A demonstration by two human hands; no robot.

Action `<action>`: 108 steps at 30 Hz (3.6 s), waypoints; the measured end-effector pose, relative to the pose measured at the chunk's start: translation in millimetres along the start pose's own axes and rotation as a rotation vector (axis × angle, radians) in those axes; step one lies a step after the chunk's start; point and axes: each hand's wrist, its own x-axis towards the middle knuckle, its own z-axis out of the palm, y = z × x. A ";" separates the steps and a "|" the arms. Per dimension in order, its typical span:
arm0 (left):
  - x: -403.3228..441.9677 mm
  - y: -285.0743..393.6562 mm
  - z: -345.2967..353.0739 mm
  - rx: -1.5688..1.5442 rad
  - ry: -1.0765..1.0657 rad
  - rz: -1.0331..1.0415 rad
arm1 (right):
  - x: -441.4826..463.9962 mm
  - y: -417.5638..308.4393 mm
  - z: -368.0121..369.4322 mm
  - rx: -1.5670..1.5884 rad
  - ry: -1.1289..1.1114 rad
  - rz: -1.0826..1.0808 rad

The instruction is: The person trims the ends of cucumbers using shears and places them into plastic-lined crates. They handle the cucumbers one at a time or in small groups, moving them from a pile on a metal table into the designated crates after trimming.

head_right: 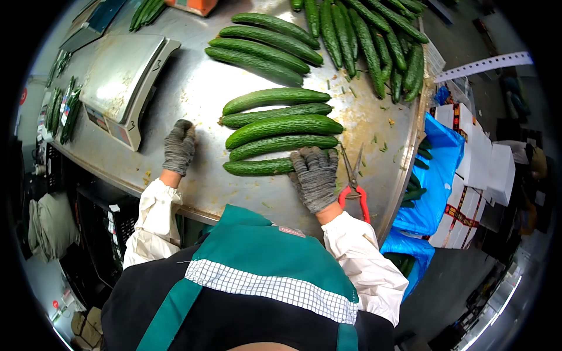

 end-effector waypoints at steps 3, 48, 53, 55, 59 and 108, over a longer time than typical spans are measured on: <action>-0.6 -20.5 -0.2 0.162 -0.030 0.096 | -3.0 1.7 4.7 0.014 -0.008 0.002; 67.7 164.2 77.5 0.718 -0.789 0.291 | 10.5 -29.5 -4.6 2.381 0.054 1.657; 76.8 167.7 75.5 0.699 -0.949 0.327 | 13.4 -26.7 3.8 2.414 -0.010 1.533; 79.6 165.6 74.2 0.676 -0.972 0.302 | 15.4 -26.8 2.6 2.429 0.002 1.555; 85.0 160.4 76.1 0.523 -1.004 0.307 | 21.7 -31.0 4.0 2.405 0.006 1.522; 296.2 255.2 123.3 0.835 -1.028 0.573 | 288.7 34.0 0.1 2.976 0.378 1.021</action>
